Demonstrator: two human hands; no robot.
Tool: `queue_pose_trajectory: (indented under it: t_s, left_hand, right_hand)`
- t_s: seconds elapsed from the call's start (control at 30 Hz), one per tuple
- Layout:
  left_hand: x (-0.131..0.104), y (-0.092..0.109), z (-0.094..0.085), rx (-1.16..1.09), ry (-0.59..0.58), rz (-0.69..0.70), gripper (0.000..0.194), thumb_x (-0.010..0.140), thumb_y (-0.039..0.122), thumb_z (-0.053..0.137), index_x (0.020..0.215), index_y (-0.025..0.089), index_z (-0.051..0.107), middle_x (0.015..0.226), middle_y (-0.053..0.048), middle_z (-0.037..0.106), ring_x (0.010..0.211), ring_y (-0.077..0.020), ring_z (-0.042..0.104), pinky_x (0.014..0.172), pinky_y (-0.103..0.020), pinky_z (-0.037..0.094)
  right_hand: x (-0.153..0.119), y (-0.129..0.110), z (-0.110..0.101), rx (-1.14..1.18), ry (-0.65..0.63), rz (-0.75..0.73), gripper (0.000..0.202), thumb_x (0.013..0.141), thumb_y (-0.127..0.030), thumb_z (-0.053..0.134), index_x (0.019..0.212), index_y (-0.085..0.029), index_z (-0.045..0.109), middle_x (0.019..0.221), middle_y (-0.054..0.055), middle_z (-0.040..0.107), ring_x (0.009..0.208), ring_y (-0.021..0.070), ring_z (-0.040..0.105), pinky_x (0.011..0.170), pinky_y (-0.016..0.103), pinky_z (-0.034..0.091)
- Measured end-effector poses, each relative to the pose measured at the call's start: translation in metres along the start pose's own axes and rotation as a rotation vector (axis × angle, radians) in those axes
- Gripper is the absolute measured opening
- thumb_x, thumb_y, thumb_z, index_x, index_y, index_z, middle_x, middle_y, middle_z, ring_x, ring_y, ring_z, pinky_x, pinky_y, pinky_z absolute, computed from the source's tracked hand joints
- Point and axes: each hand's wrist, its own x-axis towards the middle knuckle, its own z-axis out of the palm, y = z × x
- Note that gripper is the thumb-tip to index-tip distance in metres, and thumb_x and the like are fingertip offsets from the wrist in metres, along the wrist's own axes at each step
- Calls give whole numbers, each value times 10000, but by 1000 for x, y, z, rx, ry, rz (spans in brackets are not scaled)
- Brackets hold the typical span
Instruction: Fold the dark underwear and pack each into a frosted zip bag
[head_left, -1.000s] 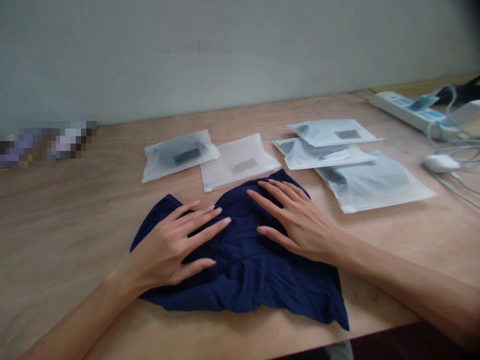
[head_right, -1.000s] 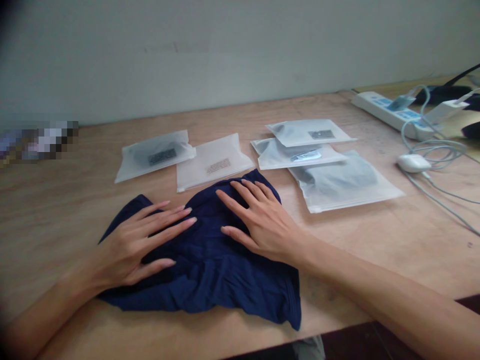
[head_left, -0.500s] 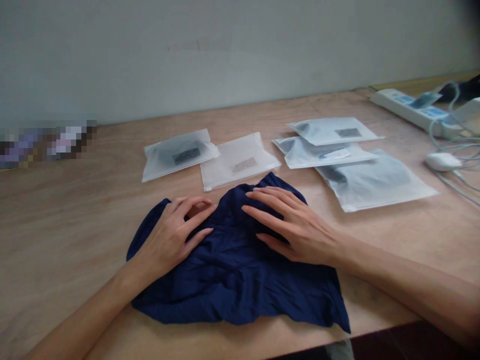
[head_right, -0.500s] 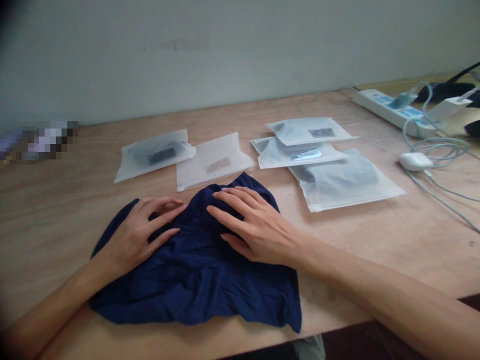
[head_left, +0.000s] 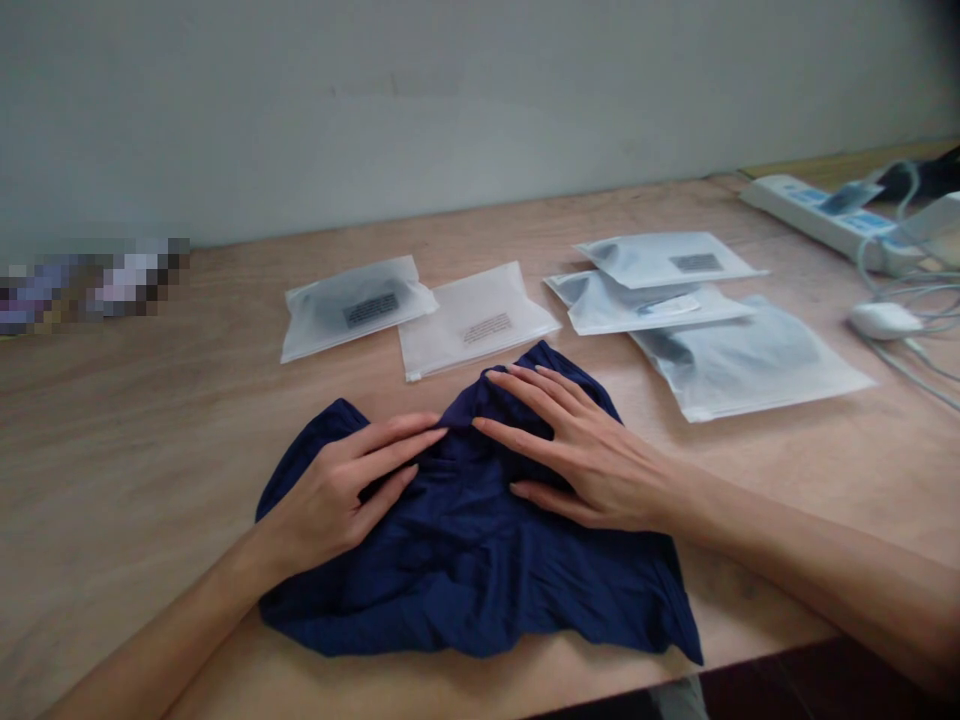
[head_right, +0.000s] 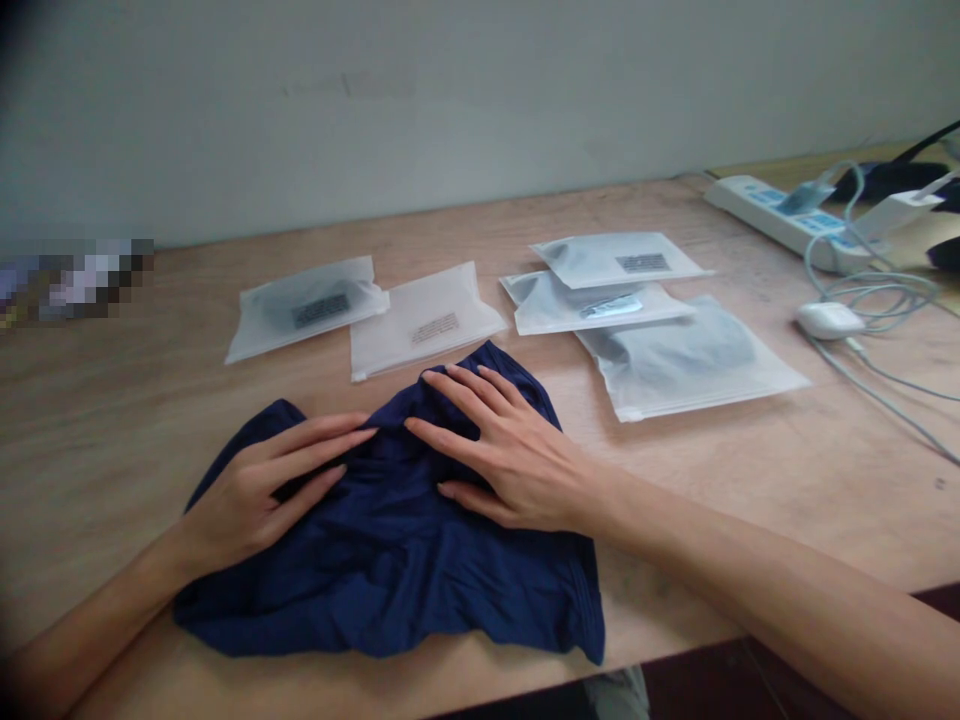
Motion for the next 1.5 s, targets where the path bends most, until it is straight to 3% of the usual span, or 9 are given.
queue_pose_trajectory:
  t_s: [0.1, 0.2, 0.37, 0.43, 0.57, 0.73, 0.93, 1.27, 1.5]
  left_hand:
    - [-2, 2, 4, 190, 128, -47, 545, 982, 174, 552, 1513, 264, 465, 1442, -103, 537, 1311, -261, 567, 1126, -419, 494]
    - [-1, 5, 2, 313, 117, -26, 641, 959, 249, 601, 1563, 253, 384, 1531, -148, 426, 1392, -339, 474, 1153, -530, 436]
    - [4, 5, -4, 289, -268, 145, 750, 969, 537, 559, 1610, 303, 249, 1700, -68, 186, 1569, -378, 156, 1263, -635, 155]
    - [5, 3, -4, 314, -332, 149, 813, 953, 626, 542, 1619, 304, 205, 1707, -66, 152, 1580, -366, 111, 1267, -638, 106]
    - [4, -1, -1, 409, -288, 111, 833, 966, 634, 517, 1627, 256, 179, 1707, -96, 128, 1579, -350, 133, 1274, -608, 119]
    - [3, 3, -2, 440, -138, 211, 692, 1032, 409, 516, 1615, 171, 231, 1662, -107, 295, 1566, -275, 224, 1308, -477, 115]
    - [4, 5, -8, 268, -393, 253, 1147, 788, 899, 479, 1630, 186, 166, 1698, -125, 145, 1577, -370, 120, 1289, -571, 24]
    - [2, 0, -11, 258, -452, 215, 1169, 732, 907, 555, 1632, 281, 148, 1715, -91, 34, 1575, -421, 37, 1256, -627, -54]
    - [3, -1, -12, 223, -419, 200, 1112, 746, 887, 570, 1621, 312, 199, 1716, -96, 13, 1566, -434, 101, 1259, -623, 1]
  right_hand:
    - [-1, 1, 2, -31, -24, 70, 642, 999, -479, 533, 1570, -226, 386, 1659, 172, 284, 1539, 350, 250, 1215, 601, 287]
    - [-3, 1, 5, -45, -17, 117, 731, 972, -545, 552, 1601, -260, 313, 1672, 152, 260, 1539, 378, 238, 1209, 635, 268]
    - [-7, 3, 6, -46, -23, 134, 889, 910, -672, 572, 1629, -302, 201, 1709, 127, 98, 1560, 421, 97, 1209, 693, 179]
    - [-7, 4, 5, -45, -42, 133, 906, 905, -692, 564, 1631, -304, 185, 1709, 125, 89, 1560, 423, 85, 1212, 696, 161]
    - [-7, 7, 3, -65, -49, 139, 904, 918, -685, 545, 1636, -291, 163, 1709, 138, 57, 1560, 421, 74, 1212, 694, 159]
    - [-5, 3, 1, -68, -33, 78, 841, 950, -551, 550, 1635, -227, 185, 1707, 155, 50, 1573, 377, 48, 1233, 642, 162]
    - [-7, 6, 1, 13, -101, 3, 1026, 824, -817, 552, 1631, -301, 185, 1711, 142, 7, 1560, 436, 21, 1203, 723, 67]
    - [-8, 20, -3, 25, -167, -9, 1030, 827, -839, 519, 1632, -314, 152, 1708, 121, -45, 1560, 433, 11, 1215, 694, 22]
    - [-8, 21, -2, -5, -151, -15, 998, 843, -822, 515, 1631, -314, 172, 1710, 124, -30, 1562, 425, 8, 1213, 697, 25]
